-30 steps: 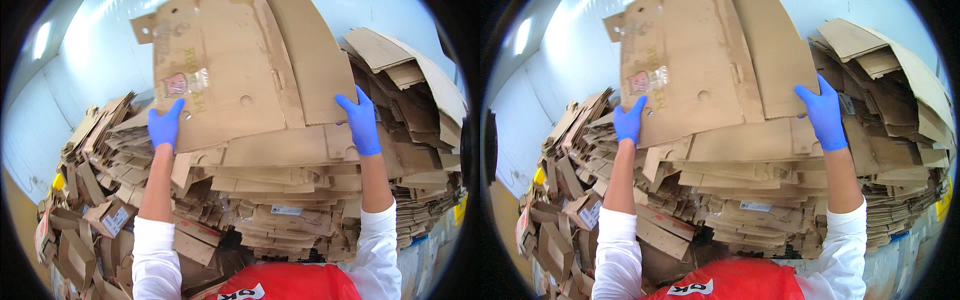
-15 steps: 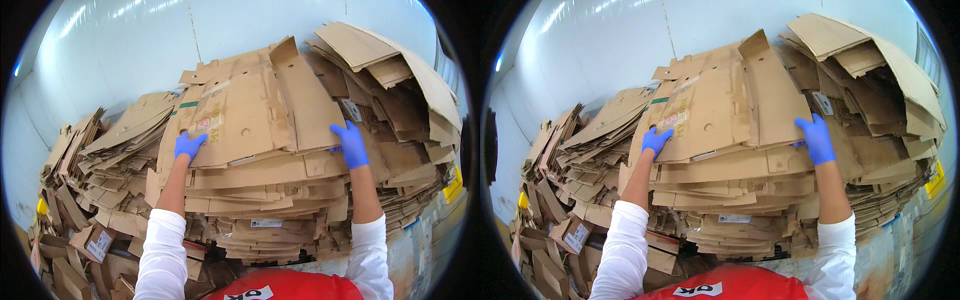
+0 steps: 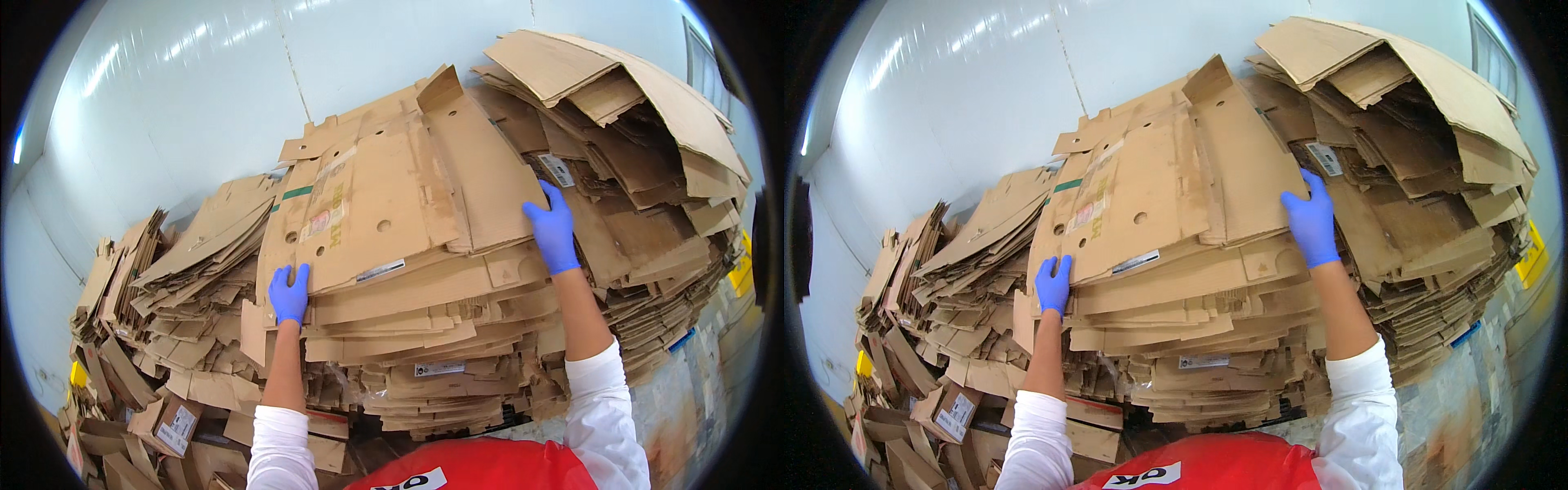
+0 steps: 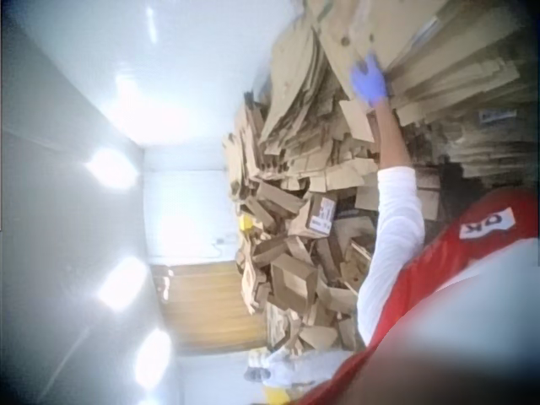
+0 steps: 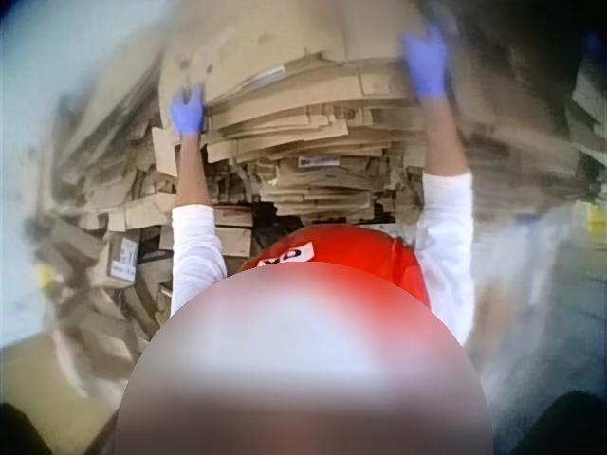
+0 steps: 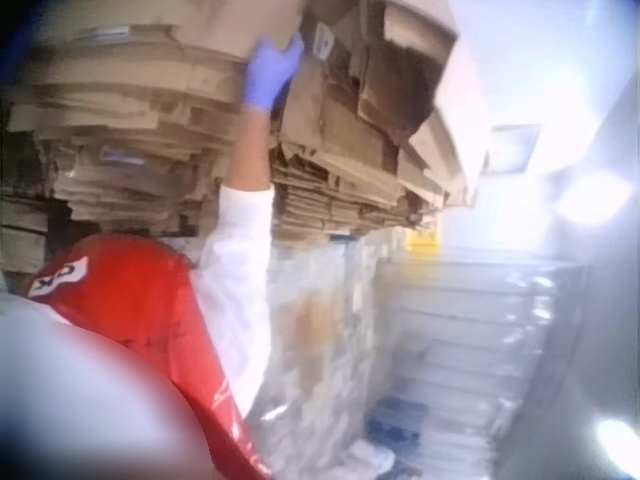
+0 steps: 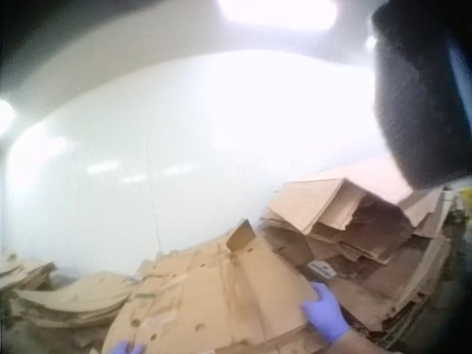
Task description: The person picks up cardboard boxes from a large pile, unfolds them, and places them onto a growing stack. The person repeats this process with multiple boxes throughout the clip.
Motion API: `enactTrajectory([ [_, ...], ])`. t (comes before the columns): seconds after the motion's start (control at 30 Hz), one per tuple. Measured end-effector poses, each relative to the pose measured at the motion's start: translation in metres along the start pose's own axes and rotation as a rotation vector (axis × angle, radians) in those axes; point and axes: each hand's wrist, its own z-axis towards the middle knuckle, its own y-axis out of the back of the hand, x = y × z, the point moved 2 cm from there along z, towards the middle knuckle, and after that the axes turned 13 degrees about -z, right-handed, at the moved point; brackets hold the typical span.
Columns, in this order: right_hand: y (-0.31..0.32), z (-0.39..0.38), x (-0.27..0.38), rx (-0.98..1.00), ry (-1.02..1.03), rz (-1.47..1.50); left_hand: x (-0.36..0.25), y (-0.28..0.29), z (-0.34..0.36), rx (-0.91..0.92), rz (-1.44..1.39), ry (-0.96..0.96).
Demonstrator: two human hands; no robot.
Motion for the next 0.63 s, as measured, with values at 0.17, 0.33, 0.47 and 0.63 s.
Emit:
enactTrajectory([
  [0.17, 0.005, -0.024, 0.033, -0.201, 0.255, -0.644, 0.001, -0.004, -0.007, -0.060, -0.313, 0.081],
  [0.33, -0.002, -0.058, 0.058, -0.247, 0.479, -0.796, 0.035, 0.021, -0.019, -0.046, -0.275, -0.026],
  [0.47, 0.011, -0.110, 0.096, -0.218, 0.555, -0.665, 0.013, 0.057, -0.086, -0.132, -0.116, -0.127],
  [0.63, -0.018, -0.134, 0.126, -0.090, 0.580, -0.380, 0.041, 0.141, -0.191, -0.294, 0.104, -0.237],
])
